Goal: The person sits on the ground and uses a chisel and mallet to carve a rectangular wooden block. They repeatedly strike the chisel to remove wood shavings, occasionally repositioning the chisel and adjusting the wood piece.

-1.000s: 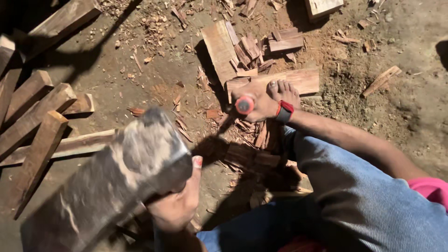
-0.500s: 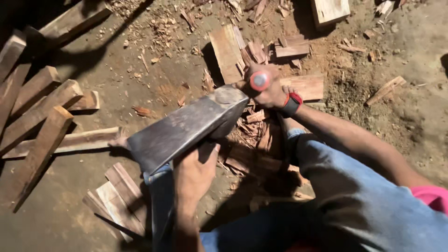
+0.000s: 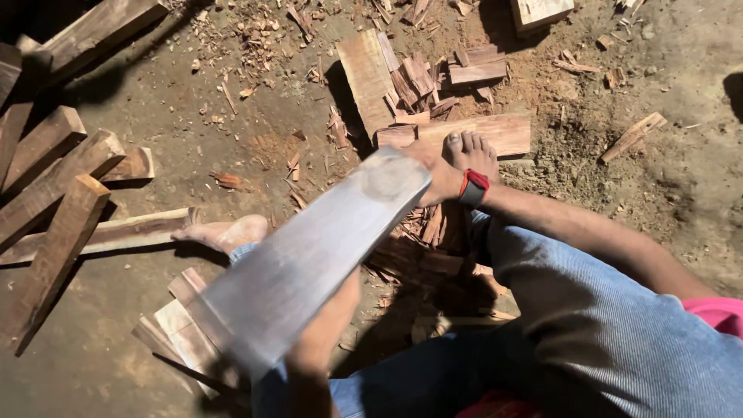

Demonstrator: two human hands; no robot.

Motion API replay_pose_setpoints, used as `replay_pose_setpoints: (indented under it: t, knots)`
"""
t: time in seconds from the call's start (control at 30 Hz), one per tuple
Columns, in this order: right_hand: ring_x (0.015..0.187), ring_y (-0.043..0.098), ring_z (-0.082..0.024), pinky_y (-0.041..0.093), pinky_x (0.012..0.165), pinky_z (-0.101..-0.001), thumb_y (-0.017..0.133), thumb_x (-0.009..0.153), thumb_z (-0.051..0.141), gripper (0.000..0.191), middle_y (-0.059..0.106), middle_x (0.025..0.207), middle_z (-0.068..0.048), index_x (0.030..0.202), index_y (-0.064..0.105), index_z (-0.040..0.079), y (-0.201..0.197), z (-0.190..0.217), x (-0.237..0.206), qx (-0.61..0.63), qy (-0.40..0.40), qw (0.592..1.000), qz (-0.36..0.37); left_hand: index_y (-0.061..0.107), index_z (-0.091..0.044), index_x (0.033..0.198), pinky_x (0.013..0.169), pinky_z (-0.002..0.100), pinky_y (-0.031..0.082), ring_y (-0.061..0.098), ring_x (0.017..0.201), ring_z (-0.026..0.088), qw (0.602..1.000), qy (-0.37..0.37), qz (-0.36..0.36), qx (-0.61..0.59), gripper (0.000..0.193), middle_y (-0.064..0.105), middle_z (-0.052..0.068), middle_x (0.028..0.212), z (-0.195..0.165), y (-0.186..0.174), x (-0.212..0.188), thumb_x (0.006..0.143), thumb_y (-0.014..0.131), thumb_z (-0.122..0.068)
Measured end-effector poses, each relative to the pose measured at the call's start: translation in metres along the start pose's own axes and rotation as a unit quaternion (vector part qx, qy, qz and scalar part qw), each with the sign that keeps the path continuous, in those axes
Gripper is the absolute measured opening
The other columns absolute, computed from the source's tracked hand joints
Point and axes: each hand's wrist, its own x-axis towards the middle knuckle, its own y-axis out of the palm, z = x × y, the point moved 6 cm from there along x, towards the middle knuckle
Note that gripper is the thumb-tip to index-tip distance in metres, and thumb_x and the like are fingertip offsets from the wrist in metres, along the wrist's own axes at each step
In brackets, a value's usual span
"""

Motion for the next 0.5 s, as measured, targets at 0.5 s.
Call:
replay_pose_setpoints:
  t: [0.5]
  knots:
    - [0.068,0.062,-0.02,0.05,0.06,-0.0351,0.072,0.108,0.038,0.027,0.066,0.079,-0.008,0.11,0.061,0.013,-0.128,-0.046,0.099,-0.397,0.153,0.905,0.021,0.056,-0.007,0.12,0.06,0.05,0.055,0.07,0.065,0.035,0.907,-0.323,0.199,-0.183,0.039,0.066,0.013,0.07,0.069,0.126,-0.047,0.087,0.072,-0.018]
